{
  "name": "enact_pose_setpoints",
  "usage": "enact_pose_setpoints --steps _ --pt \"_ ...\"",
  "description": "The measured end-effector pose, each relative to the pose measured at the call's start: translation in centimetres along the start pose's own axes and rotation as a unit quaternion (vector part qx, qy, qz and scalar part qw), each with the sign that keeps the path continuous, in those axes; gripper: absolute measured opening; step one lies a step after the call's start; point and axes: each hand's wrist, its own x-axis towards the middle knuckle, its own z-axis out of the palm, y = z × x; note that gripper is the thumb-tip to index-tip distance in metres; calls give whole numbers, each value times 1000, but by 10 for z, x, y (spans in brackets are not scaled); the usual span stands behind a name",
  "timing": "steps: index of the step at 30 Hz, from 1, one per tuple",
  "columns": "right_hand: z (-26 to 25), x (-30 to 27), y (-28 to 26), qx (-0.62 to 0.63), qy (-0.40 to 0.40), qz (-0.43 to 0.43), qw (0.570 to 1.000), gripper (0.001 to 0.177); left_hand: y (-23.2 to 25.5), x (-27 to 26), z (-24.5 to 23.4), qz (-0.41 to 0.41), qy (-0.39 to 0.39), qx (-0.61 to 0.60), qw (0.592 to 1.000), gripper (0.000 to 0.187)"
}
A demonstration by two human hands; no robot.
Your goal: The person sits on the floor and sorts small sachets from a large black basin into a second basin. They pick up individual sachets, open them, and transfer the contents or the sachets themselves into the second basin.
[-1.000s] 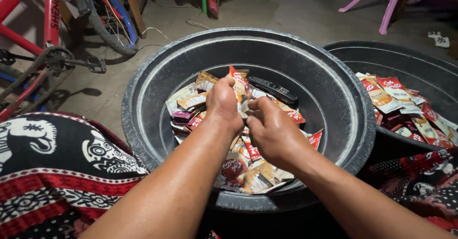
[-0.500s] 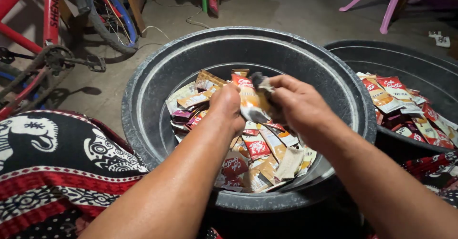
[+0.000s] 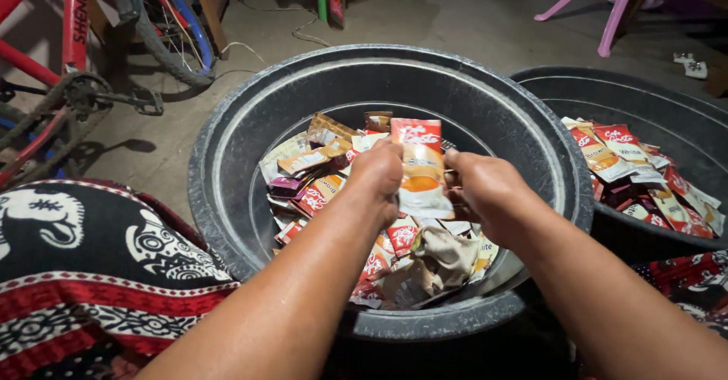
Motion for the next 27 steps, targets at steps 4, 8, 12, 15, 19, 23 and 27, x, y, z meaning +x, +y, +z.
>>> enact_pose_setpoints --steps 4,8,12,15,19,23,27 --pt "-6 -3 1 77 -26 4 997 30 -12 0 6 -1 -54 13 998 32" --pt "-17 -5 3 66 -43 -51 996 31 -16 5 15 -10 -84 33 996 34" --pt "-42 9 -6 156 -36 -40 986 33 -19 15 38 -29 -82 65 994 43" --pt "-79 22 -13 189 0 -75 979 32 -26 25 63 -42 -88 50 994 46" --pt "-133 25 -13 156 126 -124 972 29 -49 39 111 -53 -106 40 992 46" --pt "-172 21 -6 147 187 -92 967 31 -83 44 154 -59 -149 5 987 41" --pt "-206 29 7 150 173 -27 973 30 -103 40 172 -47 -111 64 991 33"
